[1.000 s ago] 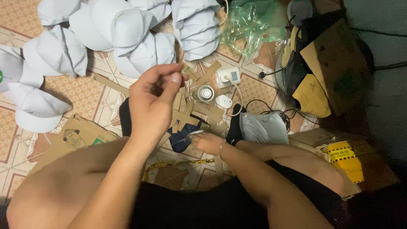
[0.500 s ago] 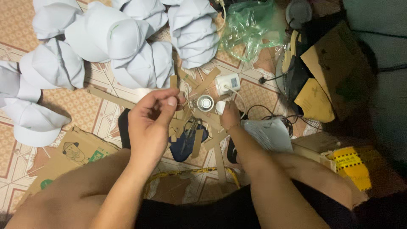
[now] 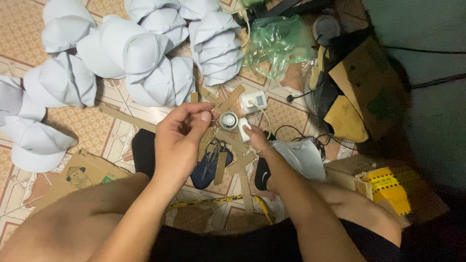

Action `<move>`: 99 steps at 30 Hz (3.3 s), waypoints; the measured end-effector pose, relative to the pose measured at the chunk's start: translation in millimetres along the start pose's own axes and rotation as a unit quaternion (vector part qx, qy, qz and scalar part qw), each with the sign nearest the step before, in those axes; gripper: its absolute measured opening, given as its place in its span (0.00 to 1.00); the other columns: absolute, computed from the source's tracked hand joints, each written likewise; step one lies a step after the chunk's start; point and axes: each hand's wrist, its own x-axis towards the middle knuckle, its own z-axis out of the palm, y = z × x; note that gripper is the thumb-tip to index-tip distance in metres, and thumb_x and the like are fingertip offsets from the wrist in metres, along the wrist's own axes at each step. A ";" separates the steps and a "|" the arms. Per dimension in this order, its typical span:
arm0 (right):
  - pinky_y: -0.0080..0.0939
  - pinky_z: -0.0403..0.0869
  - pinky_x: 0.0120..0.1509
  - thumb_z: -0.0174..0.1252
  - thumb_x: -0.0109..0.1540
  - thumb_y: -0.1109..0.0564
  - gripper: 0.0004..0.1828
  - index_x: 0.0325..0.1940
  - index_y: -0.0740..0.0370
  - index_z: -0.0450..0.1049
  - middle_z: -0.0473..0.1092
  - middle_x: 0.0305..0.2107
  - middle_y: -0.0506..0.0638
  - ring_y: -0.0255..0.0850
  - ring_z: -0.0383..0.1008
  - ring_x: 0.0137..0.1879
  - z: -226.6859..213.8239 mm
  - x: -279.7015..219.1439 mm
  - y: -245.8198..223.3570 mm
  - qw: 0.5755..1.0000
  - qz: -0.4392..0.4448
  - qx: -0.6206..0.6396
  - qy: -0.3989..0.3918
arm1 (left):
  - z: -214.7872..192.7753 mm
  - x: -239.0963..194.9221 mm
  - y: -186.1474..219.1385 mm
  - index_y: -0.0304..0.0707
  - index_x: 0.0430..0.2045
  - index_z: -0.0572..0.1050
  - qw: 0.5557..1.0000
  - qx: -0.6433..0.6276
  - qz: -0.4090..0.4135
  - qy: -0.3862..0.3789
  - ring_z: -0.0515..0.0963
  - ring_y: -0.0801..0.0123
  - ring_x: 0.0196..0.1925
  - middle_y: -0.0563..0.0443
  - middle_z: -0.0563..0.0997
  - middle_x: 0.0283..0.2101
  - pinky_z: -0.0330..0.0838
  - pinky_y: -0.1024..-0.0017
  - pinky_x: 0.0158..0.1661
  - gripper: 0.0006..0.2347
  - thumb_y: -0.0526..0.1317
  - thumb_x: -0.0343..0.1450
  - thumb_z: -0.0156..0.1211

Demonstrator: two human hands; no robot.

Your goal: The person sits on the floor and uses scissors to cut a cardboard box into strips. They briefly handle a white handheld device, then resume cutting the cardboard into smaller pieces.

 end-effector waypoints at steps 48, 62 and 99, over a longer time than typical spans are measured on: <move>0.47 0.72 0.66 0.68 0.59 0.54 0.31 0.65 0.63 0.69 0.70 0.59 0.58 0.50 0.72 0.63 96.1 -352.8 -363.8 0.720 -0.607 -0.320 0.100 | -4.7 -45.5 62.4 0.30 0.68 0.61 0.847 -0.499 0.001 -0.182 0.77 0.55 0.58 0.40 0.75 0.59 0.76 0.53 0.53 0.32 0.60 0.78 0.32; 0.52 0.73 0.59 0.62 0.59 0.39 0.31 0.56 0.66 0.75 0.71 0.52 0.66 0.58 0.75 0.55 11.2 -55.6 -294.4 0.774 -0.174 -0.607 0.054 | -33.6 -16.7 79.0 0.26 0.46 0.73 0.903 -0.416 -0.064 0.087 0.84 0.51 0.40 0.32 0.83 0.38 0.79 0.60 0.40 0.29 0.60 0.76 0.37; 0.29 0.70 0.24 0.55 0.67 0.57 0.33 0.73 0.72 0.56 0.72 0.36 0.54 0.33 0.69 0.28 -67.4 -244.0 -274.6 0.919 -0.298 0.162 -0.201 | 19.4 18.2 36.0 0.48 0.52 0.63 0.962 -0.270 -0.033 -0.001 0.81 0.61 0.40 0.49 0.78 0.44 0.81 0.58 0.33 0.16 0.54 0.76 0.38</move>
